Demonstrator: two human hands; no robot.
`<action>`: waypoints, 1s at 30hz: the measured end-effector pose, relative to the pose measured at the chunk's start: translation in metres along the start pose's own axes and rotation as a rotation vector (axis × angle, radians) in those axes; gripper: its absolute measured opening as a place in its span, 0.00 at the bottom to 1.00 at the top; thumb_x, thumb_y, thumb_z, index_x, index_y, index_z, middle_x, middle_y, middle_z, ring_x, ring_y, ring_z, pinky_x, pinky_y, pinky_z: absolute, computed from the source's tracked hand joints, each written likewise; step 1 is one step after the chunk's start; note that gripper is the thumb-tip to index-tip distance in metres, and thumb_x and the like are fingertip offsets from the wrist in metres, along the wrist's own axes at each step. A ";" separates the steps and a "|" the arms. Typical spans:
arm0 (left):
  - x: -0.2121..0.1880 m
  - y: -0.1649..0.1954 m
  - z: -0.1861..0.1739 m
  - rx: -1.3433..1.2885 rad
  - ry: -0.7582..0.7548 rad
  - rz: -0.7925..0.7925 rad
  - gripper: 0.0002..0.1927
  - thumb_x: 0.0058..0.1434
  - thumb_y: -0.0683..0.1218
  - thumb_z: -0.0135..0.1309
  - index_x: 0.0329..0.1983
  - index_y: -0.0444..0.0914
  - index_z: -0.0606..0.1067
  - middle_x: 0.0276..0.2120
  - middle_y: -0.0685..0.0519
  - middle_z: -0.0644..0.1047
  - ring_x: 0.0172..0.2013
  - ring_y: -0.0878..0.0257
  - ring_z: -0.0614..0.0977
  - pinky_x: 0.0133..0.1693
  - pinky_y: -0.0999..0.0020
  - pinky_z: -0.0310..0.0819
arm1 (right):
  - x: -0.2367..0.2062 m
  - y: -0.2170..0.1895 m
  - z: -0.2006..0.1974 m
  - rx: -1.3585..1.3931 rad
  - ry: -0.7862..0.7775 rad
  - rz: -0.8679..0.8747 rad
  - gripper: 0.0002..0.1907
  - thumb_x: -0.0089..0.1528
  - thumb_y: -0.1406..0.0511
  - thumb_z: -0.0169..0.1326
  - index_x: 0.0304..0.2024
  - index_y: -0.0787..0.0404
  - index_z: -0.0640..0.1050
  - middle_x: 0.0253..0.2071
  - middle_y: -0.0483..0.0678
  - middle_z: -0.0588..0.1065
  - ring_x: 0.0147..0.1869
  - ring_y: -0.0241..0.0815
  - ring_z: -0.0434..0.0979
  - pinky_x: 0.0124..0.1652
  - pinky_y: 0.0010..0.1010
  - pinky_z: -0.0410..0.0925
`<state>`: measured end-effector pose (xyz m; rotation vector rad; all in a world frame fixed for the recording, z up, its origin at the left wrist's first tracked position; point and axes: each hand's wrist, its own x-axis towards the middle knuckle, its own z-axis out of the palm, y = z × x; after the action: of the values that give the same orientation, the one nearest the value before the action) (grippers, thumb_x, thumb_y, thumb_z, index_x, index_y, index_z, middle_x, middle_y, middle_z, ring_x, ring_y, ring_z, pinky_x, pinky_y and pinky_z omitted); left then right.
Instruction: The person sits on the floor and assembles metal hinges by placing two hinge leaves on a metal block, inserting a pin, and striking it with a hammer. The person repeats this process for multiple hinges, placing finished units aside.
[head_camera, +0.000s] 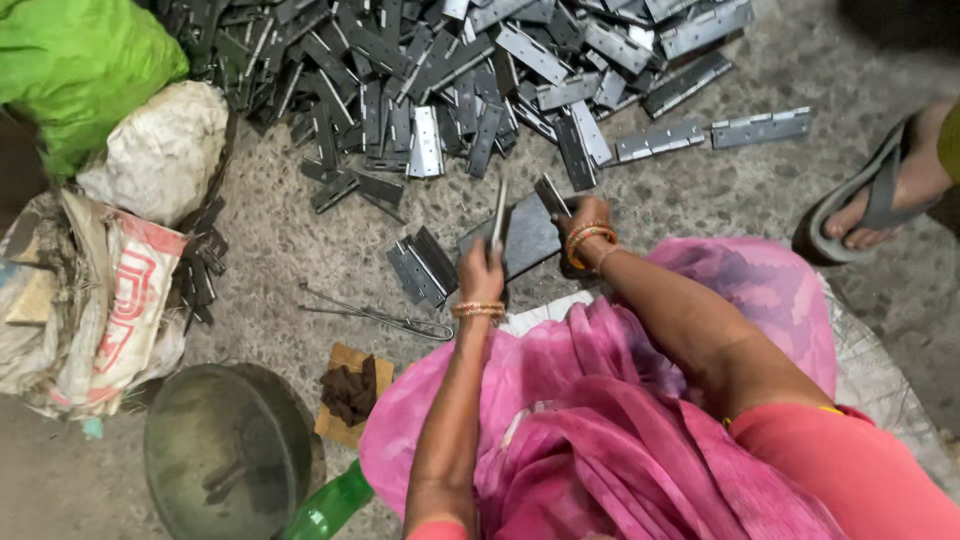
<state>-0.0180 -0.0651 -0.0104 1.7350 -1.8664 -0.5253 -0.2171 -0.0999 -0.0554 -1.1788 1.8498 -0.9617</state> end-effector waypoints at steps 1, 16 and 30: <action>0.006 0.005 -0.002 0.053 0.020 0.065 0.19 0.68 0.48 0.53 0.57 0.31 0.75 0.34 0.35 0.80 0.36 0.38 0.82 0.39 0.48 0.74 | -0.001 0.000 0.001 -0.040 -0.001 0.096 0.16 0.50 0.66 0.72 0.39 0.64 0.85 0.32 0.57 0.82 0.32 0.45 0.83 0.36 0.38 0.74; 0.072 0.053 -0.016 0.646 -0.548 0.189 0.27 0.63 0.44 0.46 0.68 0.50 0.69 0.38 0.36 0.81 0.36 0.36 0.83 0.39 0.41 0.77 | -0.008 -0.002 0.017 -0.199 -0.047 0.167 0.13 0.48 0.65 0.73 0.31 0.64 0.84 0.31 0.63 0.78 0.33 0.60 0.81 0.35 0.46 0.73; 0.062 0.039 -0.012 -0.024 0.199 0.568 0.22 0.72 0.41 0.49 0.69 0.42 0.68 0.50 0.36 0.80 0.44 0.42 0.85 0.40 0.51 0.82 | -0.009 -0.001 0.015 -0.122 -0.027 0.060 0.14 0.49 0.63 0.70 0.35 0.61 0.85 0.36 0.64 0.79 0.40 0.63 0.81 0.43 0.48 0.73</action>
<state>-0.0435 -0.1222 0.0300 1.1116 -2.0681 -0.1443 -0.2008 -0.0946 -0.0595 -1.1947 1.9338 -0.8061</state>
